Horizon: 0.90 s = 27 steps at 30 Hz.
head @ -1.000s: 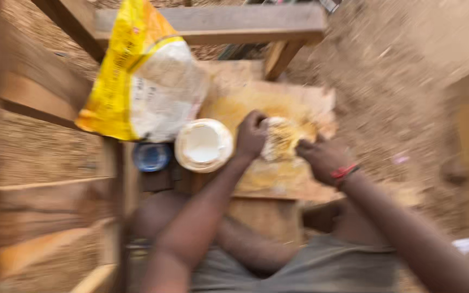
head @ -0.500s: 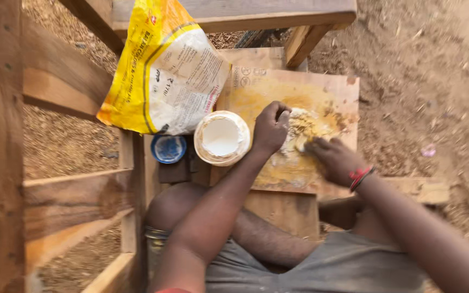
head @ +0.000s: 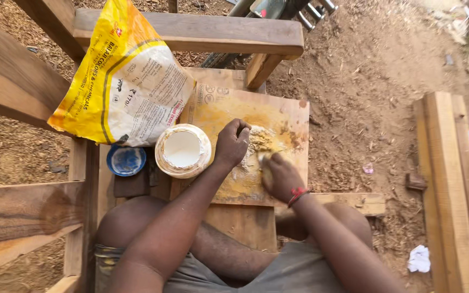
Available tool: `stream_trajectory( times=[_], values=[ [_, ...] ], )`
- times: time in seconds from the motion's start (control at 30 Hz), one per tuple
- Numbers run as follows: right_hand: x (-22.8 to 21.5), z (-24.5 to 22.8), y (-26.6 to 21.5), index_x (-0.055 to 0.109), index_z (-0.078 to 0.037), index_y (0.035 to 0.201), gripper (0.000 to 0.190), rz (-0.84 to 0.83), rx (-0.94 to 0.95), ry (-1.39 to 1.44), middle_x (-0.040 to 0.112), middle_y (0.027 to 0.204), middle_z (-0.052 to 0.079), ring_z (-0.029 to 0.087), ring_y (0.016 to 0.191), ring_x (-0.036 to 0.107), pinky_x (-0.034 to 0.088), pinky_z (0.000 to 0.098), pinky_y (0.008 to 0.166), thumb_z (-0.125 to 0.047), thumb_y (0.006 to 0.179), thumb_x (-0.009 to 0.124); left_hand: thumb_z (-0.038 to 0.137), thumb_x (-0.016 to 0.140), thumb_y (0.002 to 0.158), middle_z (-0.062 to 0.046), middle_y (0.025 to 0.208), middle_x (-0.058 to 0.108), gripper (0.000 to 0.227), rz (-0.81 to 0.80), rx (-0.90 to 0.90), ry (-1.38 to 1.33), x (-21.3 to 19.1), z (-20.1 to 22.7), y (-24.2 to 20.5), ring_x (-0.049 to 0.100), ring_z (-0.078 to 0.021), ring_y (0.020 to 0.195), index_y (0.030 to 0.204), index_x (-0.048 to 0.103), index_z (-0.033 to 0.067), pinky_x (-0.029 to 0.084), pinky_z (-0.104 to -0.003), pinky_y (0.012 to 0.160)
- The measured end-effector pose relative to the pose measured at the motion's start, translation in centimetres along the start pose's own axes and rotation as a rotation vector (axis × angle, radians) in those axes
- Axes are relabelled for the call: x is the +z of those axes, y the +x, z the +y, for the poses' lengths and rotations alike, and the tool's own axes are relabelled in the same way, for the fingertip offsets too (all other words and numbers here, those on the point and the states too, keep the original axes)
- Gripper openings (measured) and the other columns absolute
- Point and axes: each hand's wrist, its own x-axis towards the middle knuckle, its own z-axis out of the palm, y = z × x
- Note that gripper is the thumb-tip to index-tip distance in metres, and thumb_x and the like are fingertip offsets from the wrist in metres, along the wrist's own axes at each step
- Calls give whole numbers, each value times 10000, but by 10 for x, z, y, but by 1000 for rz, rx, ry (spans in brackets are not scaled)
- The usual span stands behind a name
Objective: The person mixes yellow powder and a white substance from a jar together on a wooden board with a small metal tool, then applies the mixture to a wooden joint.
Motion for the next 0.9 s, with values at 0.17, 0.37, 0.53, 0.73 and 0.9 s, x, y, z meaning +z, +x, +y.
stream_trajectory(
  times=[0.17,0.37,0.53,0.73,0.9],
  values=[
    [-26,2,20,730,-88,1138,388,-284,89,-92,681,1154,116,305,1010,715,562,410,929,-306,824,659,142,616,944,-93,808,678,120,5,-5,37,0,7,10,636,-166,742,958,654,29,526,-325,729],
    [-51,20,76,811,-93,924,324,-778,111,9,747,807,56,207,759,724,563,369,737,-373,824,683,149,610,944,-107,846,697,126,-4,-23,46,-5,13,4,662,-206,766,961,650,31,529,-354,744],
    [-38,11,124,782,-63,880,413,-1126,301,-112,704,688,69,138,541,608,495,319,491,-465,892,689,158,620,944,-121,859,701,137,-6,-35,67,0,23,5,670,-224,781,962,648,25,528,-369,741],
    [-57,8,144,809,-67,899,337,-895,416,-2,721,673,95,169,545,669,515,329,479,-376,883,678,150,617,939,-117,867,701,123,-32,-45,27,-4,-6,5,680,-216,799,955,633,29,537,-361,761],
    [-17,71,126,796,-83,900,351,-1039,338,83,725,730,58,177,555,687,548,351,506,-417,875,691,59,550,902,-96,965,709,189,-2,77,-220,35,-36,21,678,-237,908,1046,666,18,552,-359,845]
  ],
)
